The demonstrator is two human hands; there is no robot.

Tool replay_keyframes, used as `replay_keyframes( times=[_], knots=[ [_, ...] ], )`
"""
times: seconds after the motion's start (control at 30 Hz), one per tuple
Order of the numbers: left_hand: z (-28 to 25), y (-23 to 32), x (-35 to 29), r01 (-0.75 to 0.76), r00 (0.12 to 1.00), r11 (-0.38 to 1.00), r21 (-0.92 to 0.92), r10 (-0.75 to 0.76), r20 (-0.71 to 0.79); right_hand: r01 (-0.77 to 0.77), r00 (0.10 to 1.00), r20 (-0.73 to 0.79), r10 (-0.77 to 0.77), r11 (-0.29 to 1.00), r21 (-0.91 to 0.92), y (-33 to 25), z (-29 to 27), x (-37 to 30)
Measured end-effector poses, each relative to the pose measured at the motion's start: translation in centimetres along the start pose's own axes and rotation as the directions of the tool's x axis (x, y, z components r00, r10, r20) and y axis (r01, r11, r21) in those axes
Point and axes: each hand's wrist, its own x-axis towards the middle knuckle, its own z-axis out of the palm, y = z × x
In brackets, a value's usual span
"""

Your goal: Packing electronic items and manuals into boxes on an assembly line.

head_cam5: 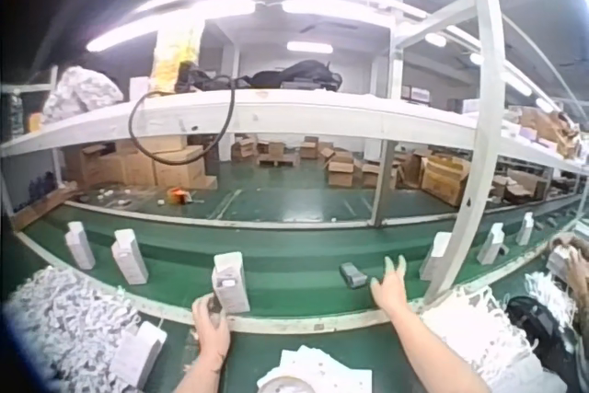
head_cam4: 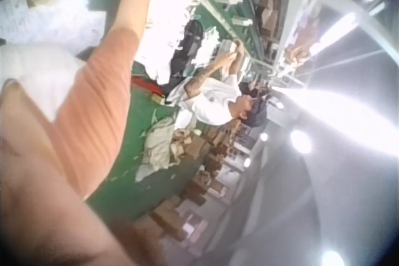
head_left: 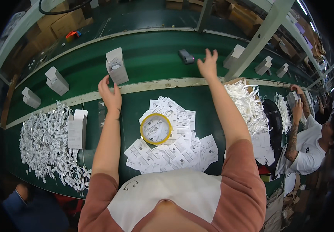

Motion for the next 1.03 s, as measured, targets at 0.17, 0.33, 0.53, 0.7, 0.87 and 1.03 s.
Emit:
replay_keyframes(
  times=[0.17, 0.33, 0.53, 0.7, 0.87, 1.03],
  knots=[
    [-0.3, 2.3, -1.3, -0.191, 0.981, 0.979, -0.072, 0.192, 0.018, -0.301, 0.953, -0.071, 0.293, 0.935, -0.187, 2.7, -2.0, 4.5],
    [0.3, 1.9, -1.8, -0.188, 0.968, 0.978, -0.093, 0.201, 0.152, -0.411, 0.904, 0.003, 0.427, 0.871, -0.270, 6.3, -1.6, 5.7],
    [0.3, 2.7, -1.7, -0.072, 0.970, 0.980, -0.185, 0.112, 0.214, 0.057, 0.998, -0.014, -0.066, 0.936, -0.348, 5.4, -2.6, 4.2],
    [-0.2, 5.7, -1.4, -0.140, 0.907, 0.974, -0.176, 0.198, 0.371, 0.454, 0.882, 0.125, -0.455, 0.890, 0.037, -7.8, -4.3, -4.7],
    [-0.5, 9.6, -2.2, -0.071, 0.849, 0.967, -0.244, 0.187, 0.494, 0.290, 0.758, 0.384, -0.528, 0.799, 0.527, -14.2, -4.0, -12.4],
    [-0.2, 5.8, -3.3, 0.342, 0.867, 0.835, -0.431, -0.104, 0.486, 0.030, 0.785, 0.576, -0.229, 0.943, 0.333, -13.8, -4.6, -12.2]
  ],
)
